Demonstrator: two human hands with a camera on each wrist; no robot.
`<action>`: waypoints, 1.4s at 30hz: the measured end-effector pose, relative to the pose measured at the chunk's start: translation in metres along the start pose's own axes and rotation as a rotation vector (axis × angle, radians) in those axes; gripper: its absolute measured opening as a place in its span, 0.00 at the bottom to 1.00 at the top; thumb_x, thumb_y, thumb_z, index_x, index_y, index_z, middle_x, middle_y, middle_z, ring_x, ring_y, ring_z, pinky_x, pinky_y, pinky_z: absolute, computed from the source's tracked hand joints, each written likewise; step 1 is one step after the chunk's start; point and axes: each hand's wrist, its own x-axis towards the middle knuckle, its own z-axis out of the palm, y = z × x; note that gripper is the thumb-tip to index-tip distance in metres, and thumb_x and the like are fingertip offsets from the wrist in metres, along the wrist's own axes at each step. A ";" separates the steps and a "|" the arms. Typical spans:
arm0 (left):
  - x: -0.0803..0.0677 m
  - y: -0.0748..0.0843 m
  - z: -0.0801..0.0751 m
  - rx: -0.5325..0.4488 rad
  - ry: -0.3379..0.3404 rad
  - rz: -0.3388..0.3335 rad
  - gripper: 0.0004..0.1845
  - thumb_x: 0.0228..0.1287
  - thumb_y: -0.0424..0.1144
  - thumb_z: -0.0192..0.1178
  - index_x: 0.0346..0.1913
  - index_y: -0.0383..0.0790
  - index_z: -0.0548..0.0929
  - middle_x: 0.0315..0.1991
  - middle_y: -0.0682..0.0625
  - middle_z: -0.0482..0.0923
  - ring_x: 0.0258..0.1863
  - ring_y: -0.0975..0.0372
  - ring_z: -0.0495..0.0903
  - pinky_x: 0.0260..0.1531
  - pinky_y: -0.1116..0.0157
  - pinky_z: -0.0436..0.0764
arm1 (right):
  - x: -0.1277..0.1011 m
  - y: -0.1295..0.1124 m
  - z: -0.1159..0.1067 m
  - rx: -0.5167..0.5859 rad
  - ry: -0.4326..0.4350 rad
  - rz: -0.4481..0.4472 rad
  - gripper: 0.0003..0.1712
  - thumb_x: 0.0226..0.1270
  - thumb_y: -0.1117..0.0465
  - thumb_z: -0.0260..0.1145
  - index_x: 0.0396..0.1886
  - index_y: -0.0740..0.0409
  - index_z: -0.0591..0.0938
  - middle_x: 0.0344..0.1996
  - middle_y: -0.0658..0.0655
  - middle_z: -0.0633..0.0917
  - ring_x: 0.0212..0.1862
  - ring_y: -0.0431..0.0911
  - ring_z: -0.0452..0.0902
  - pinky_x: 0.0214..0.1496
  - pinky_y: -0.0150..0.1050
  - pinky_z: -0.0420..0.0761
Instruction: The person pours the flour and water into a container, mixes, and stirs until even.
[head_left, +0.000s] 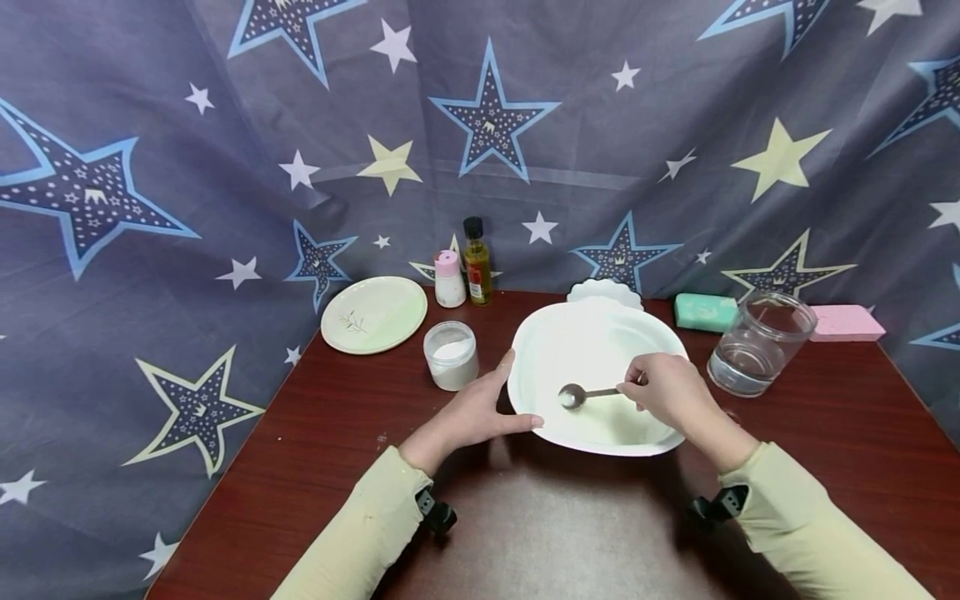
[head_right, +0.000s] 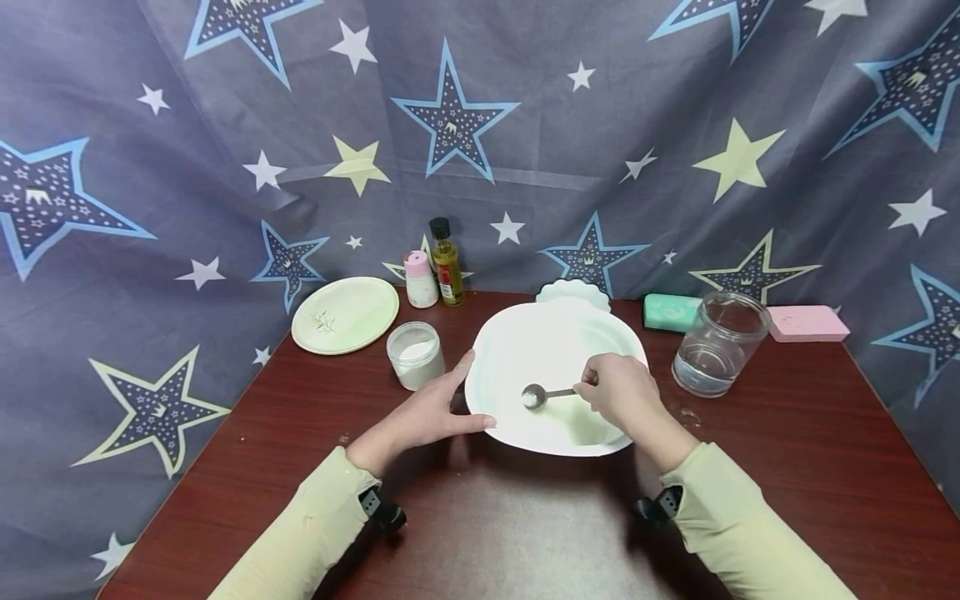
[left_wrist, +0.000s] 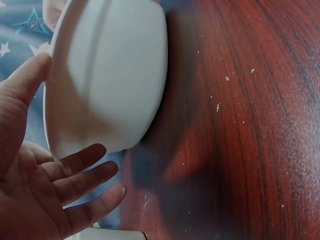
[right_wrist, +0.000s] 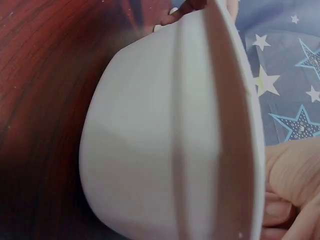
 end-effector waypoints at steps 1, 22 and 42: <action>0.000 0.000 0.000 -0.002 0.001 0.002 0.61 0.52 0.65 0.67 0.79 0.46 0.42 0.76 0.49 0.50 0.72 0.60 0.57 0.66 0.59 0.63 | 0.000 -0.001 0.000 -0.016 0.018 0.003 0.09 0.61 0.59 0.69 0.22 0.52 0.82 0.11 0.43 0.78 0.20 0.42 0.72 0.25 0.39 0.68; 0.000 0.000 -0.001 -0.020 -0.009 -0.017 0.61 0.52 0.65 0.67 0.79 0.47 0.42 0.76 0.48 0.51 0.72 0.59 0.57 0.66 0.58 0.63 | -0.021 0.011 -0.045 -0.101 -0.155 0.045 0.09 0.59 0.60 0.70 0.20 0.53 0.82 0.11 0.49 0.76 0.12 0.43 0.71 0.17 0.38 0.70; 0.000 0.001 0.000 0.007 -0.004 -0.015 0.61 0.53 0.64 0.68 0.79 0.46 0.42 0.76 0.48 0.51 0.72 0.58 0.57 0.66 0.58 0.63 | 0.002 -0.013 0.011 0.024 -0.040 -0.057 0.11 0.63 0.59 0.69 0.21 0.53 0.81 0.11 0.44 0.78 0.19 0.39 0.73 0.27 0.38 0.68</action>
